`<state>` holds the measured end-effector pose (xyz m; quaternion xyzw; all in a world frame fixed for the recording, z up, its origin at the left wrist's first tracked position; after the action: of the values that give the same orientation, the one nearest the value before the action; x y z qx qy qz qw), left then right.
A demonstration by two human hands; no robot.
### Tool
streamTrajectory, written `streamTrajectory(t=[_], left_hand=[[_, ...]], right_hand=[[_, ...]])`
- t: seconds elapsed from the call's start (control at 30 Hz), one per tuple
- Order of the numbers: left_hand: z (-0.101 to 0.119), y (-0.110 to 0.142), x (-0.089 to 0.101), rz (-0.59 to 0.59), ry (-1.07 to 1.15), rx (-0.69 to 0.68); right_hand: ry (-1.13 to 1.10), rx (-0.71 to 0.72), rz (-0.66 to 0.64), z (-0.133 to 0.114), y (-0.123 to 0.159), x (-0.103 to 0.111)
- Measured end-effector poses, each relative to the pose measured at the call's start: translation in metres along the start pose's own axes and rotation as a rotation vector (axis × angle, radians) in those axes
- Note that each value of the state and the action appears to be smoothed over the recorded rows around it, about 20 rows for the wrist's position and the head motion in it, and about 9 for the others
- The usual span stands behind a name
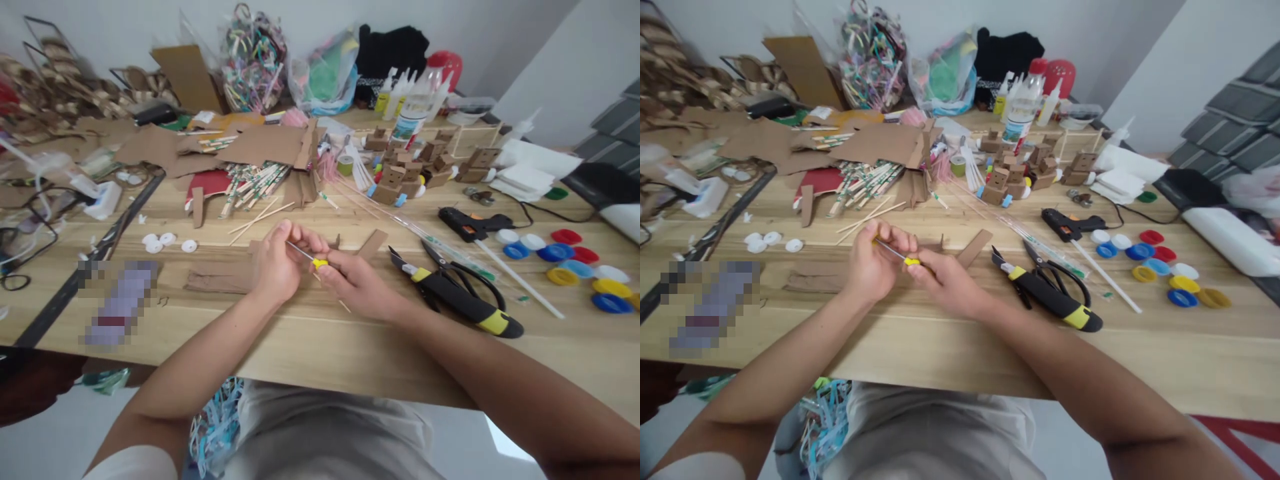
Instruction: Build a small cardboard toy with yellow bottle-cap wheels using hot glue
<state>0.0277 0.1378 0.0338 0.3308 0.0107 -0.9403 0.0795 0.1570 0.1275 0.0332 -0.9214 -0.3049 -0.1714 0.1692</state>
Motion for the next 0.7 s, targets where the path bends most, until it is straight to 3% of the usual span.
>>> streamTrajectory(t=[0.2, 0.33, 0.43, 0.57, 0.7], left_hand=[[0.008, -0.003, -0.003, -0.116, -0.037, 0.211], [0.011, -0.005, -0.003, -0.162, -0.025, 0.238], [0.009, -0.009, 0.0, -0.162, -0.082, 0.123], [0.007, -0.016, 0.009, -0.072, -0.342, -0.037], [0.008, -0.017, 0.013, 0.06, -0.392, -0.029]], right_hand=[[-0.441, -0.18, -0.132, 0.001, -0.001, -0.002], [-0.462, -0.182, -0.151, -0.005, -0.003, 0.001], [-0.277, -0.16, -0.089, -0.011, -0.002, 0.007], [0.176, -0.135, 0.011, -0.022, 0.014, 0.021], [0.638, -0.327, 0.005, -0.017, 0.05, 0.034]])
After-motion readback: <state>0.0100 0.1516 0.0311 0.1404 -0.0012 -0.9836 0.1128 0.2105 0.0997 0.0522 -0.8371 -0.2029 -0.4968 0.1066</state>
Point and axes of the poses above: each hand's wrist, its own y-axis away from the middle knuckle, its own x-axis out of the back of the hand, z = x × y, the point moved 4 cm from there along -y, towards the middle knuckle
